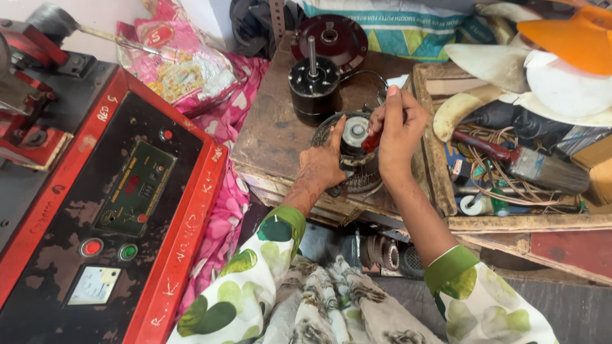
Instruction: The person works on a disassembled fan motor on a cluttered workbench, using a screwdriver to tighten screws on the motor housing and capacitor. They briefly move to an air cooler, pick up a screwdriver from the floor, and return to continue adjusting the motor.
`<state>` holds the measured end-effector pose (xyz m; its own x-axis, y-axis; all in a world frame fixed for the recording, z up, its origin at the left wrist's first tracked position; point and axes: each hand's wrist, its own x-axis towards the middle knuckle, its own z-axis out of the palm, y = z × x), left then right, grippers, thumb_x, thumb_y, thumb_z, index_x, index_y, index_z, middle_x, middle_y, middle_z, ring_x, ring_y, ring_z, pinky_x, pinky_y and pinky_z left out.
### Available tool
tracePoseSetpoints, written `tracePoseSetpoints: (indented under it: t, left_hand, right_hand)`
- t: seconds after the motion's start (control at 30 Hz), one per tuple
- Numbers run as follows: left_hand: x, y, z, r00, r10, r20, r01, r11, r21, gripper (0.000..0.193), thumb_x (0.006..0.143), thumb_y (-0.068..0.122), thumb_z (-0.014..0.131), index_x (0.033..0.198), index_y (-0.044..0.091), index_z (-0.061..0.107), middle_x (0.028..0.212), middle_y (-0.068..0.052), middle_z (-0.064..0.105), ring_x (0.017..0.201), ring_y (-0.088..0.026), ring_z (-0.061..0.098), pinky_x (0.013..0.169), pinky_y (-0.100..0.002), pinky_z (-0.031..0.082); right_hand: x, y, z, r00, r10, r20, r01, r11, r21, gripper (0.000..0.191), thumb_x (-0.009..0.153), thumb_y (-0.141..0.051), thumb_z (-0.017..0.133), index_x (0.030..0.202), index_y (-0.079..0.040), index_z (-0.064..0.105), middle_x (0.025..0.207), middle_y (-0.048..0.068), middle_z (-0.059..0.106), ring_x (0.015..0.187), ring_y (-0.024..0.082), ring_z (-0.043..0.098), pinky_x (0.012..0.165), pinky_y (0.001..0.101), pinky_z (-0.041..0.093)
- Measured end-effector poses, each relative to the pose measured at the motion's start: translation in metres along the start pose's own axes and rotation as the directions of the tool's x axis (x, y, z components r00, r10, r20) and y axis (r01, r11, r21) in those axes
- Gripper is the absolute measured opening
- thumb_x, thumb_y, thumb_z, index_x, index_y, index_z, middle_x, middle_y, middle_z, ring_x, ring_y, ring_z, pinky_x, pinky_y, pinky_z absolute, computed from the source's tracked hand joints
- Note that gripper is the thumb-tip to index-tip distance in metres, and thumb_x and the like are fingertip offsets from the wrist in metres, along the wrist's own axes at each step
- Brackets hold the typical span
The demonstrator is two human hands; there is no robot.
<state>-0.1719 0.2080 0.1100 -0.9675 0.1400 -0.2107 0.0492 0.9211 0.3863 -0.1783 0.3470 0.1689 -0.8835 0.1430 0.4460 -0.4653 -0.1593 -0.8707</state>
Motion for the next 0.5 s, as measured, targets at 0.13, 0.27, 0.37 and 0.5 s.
tracePoseSetpoints:
  t: [0.13, 0.27, 0.37, 0.5]
  left_hand:
    - [0.000, 0.000, 0.000, 1.000, -0.007, 0.014, 0.007, 1.000, 0.010, 0.133, 0.069, 0.020, 0.082, 0.160, 0.030, -0.014, 0.164, -0.012, 0.034, 0.114, -0.035, 0.068, 0.093, -0.047, 0.056]
    - [0.002, -0.002, 0.003, 1.000, -0.001, 0.019, 0.002, 1.000, -0.005, 0.133, 0.071, 0.023, 0.083, 0.161, 0.028, -0.014, 0.158, -0.013, 0.044, 0.115, -0.035, 0.068, 0.095, -0.047, 0.055]
    - [0.003, -0.004, 0.006, 0.999, -0.022, 0.040, 0.022, 1.000, -0.004, 0.132, 0.073, 0.029, 0.083, 0.164, 0.024, -0.012, 0.138, -0.014, 0.066, 0.118, -0.033, 0.068, 0.099, -0.046, 0.054]
    - [0.002, -0.006, 0.008, 0.998, 0.041, -0.046, -0.040, 0.999, 0.018, 0.132, 0.068, 0.027, 0.086, 0.159, 0.026, -0.011, 0.135, -0.015, 0.064, 0.107, -0.037, 0.071, 0.090, -0.047, 0.056]
  right_hand:
    - [-0.002, -0.001, 0.008, 1.000, -0.014, 0.022, 0.016, 0.997, -0.080, 0.041, 0.110, -0.027, 0.055, 0.074, -0.005, 0.051, 0.058, 0.000, 0.052, 0.047, 0.008, 0.050, 0.046, 0.0249, 0.039]
    - [-0.002, 0.001, 0.023, 0.996, -0.010, 0.085, 0.018, 0.996, -0.088, 0.042, 0.110, -0.026, 0.058, 0.074, -0.006, 0.049, 0.060, -0.001, 0.051, 0.050, 0.006, 0.046, 0.047, 0.0245, 0.036]
    - [0.000, 0.004, 0.028, 0.988, -0.047, 0.147, 0.061, 0.994, -0.091, 0.046, 0.111, -0.028, 0.059, 0.074, -0.006, 0.047, 0.061, -0.001, 0.049, 0.052, 0.006, 0.045, 0.049, 0.0247, 0.036]
    - [0.003, 0.008, 0.022, 0.984, -0.047, 0.171, 0.056, 0.997, -0.049, 0.046, 0.111, -0.032, 0.059, 0.074, -0.006, 0.048, 0.061, -0.001, 0.051, 0.051, 0.006, 0.046, 0.049, 0.0253, 0.037]
